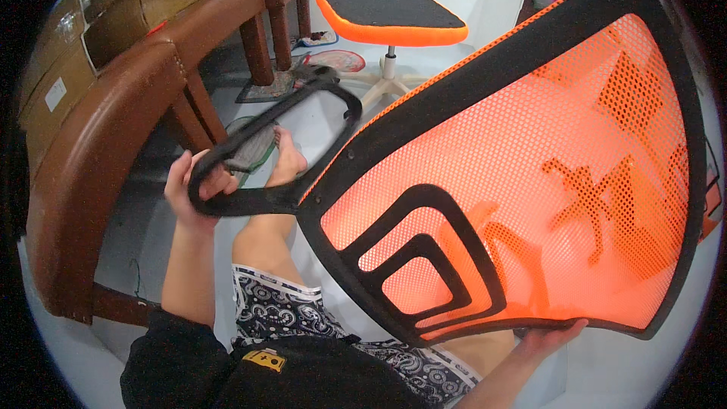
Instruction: The person assembles an office chair by attaching casters to the base, applying lubricant to the gas lift, and preparing the seat and backrest components. The person handles the chair base, casters, gas lift, seat, and backrest.
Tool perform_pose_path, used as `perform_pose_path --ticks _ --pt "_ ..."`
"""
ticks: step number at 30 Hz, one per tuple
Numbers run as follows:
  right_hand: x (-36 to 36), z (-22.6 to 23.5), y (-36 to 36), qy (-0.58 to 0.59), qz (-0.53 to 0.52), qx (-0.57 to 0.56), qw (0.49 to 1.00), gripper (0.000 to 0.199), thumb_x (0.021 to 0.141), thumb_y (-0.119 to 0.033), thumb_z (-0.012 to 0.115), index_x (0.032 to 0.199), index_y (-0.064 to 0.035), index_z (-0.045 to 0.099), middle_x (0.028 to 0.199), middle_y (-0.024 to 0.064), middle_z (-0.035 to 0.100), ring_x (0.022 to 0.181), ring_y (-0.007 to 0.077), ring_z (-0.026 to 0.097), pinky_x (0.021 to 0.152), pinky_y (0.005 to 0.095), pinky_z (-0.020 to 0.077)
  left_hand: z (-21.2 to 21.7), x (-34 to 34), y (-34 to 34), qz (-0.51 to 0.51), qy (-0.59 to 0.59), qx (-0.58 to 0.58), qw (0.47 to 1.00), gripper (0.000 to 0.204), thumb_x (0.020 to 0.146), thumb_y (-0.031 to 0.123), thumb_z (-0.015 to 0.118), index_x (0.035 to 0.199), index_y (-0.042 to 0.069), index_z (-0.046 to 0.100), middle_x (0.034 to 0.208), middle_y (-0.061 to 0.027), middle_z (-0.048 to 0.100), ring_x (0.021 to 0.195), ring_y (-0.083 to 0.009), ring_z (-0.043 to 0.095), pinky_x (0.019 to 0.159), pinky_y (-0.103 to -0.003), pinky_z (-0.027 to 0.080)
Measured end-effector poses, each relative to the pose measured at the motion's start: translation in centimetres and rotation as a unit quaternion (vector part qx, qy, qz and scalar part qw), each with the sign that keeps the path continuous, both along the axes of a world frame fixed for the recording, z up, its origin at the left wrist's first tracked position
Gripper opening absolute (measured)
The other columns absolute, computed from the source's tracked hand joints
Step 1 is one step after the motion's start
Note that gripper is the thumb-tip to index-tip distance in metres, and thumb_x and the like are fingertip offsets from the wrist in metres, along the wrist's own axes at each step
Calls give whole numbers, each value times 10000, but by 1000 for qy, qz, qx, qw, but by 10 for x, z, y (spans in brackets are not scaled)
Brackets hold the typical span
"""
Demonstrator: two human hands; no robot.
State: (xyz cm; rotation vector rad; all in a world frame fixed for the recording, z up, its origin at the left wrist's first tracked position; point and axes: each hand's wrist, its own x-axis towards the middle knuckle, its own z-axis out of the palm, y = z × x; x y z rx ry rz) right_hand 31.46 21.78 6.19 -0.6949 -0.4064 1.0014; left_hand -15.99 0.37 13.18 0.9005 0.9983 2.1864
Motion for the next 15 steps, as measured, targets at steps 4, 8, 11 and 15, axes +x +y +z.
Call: perform_pose_path --ticks 4,8,11,15 --pt "-3 1 -7 19 20 -10 1000 693 829 -561 503 1320 -85 388 1343 82 396 1226 280 384 1016 444 341 -44 -20 26 -102 -327 107 933 315 863 391 406 649 161 412 428 90 316 372 -73 293 516 -241 336" --pt "-9 8 -38 53 67 -10 996 629 847 -517 495 1300 -89 405 1313 68 435 1188 262 428 986 437 379 -103 10 31 -25 -440 91 893 290 844 360 433 626 173 394 440 87 298 383 -61 306 469 -215 322" --pt "-31 12 -55 23 110 57 992 576 874 -473 465 1295 -84 409 1311 74 440 1195 258 427 984 422 380 -151 15 33 -184 -437 160 866 283 863 313 423 628 158 398 507 77 355 417 -66 353 502 -214 355" --pt "-41 -5 -51 3 125 45 991 614 881 -496 433 1326 -78 368 1371 78 394 1246 256 389 1008 427 350 -228 33 49 -207 -542 102 808 376 827 462 442 566 191 426 449 83 294 403 -110 271 536 -286 326"
